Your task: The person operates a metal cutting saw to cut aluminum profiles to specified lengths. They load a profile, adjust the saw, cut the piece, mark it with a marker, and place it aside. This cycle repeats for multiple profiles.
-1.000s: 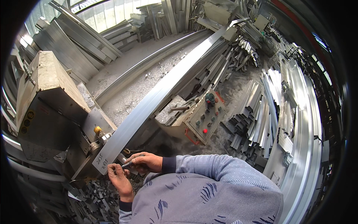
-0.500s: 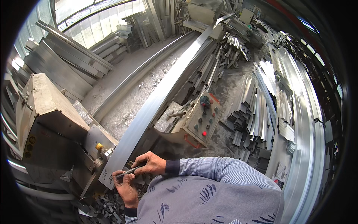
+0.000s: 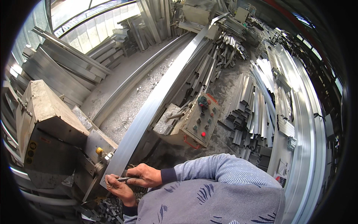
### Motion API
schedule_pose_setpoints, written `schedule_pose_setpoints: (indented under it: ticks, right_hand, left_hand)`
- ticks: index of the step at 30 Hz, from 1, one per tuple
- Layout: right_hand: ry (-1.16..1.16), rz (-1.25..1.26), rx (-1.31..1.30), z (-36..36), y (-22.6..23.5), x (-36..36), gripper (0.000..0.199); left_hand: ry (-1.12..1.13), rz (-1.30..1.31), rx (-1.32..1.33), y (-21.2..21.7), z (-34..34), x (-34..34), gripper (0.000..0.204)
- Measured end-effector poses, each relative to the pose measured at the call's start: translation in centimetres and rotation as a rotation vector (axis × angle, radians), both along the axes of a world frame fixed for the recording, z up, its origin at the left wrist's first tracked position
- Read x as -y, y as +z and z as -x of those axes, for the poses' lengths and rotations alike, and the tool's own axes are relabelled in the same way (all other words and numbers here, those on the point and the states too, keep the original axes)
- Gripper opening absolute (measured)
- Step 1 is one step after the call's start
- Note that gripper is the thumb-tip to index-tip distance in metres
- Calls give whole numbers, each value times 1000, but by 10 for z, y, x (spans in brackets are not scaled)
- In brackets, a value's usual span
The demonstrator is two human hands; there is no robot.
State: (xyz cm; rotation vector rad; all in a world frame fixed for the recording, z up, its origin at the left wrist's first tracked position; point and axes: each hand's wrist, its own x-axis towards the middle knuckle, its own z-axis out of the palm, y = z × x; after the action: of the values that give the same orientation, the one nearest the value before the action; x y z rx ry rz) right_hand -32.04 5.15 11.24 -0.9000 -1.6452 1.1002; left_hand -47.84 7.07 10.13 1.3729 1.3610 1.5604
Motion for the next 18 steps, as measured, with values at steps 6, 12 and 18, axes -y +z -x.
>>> schedule_pose_setpoints:
  ticks: [6,12,18]
  right_hand:
    - [318,738,-516,-1,-4,-1,30]
    - [464,1131,-717,-14,-9,-3,39]
    - [38,199,14,-28,-1,-6,41]
  left_hand:
    - [-97,23,64,3,-9,1,43]
    - [-311,33,96,0,-24,9,39]
    - [-150,98,153,1,-16,9,35]
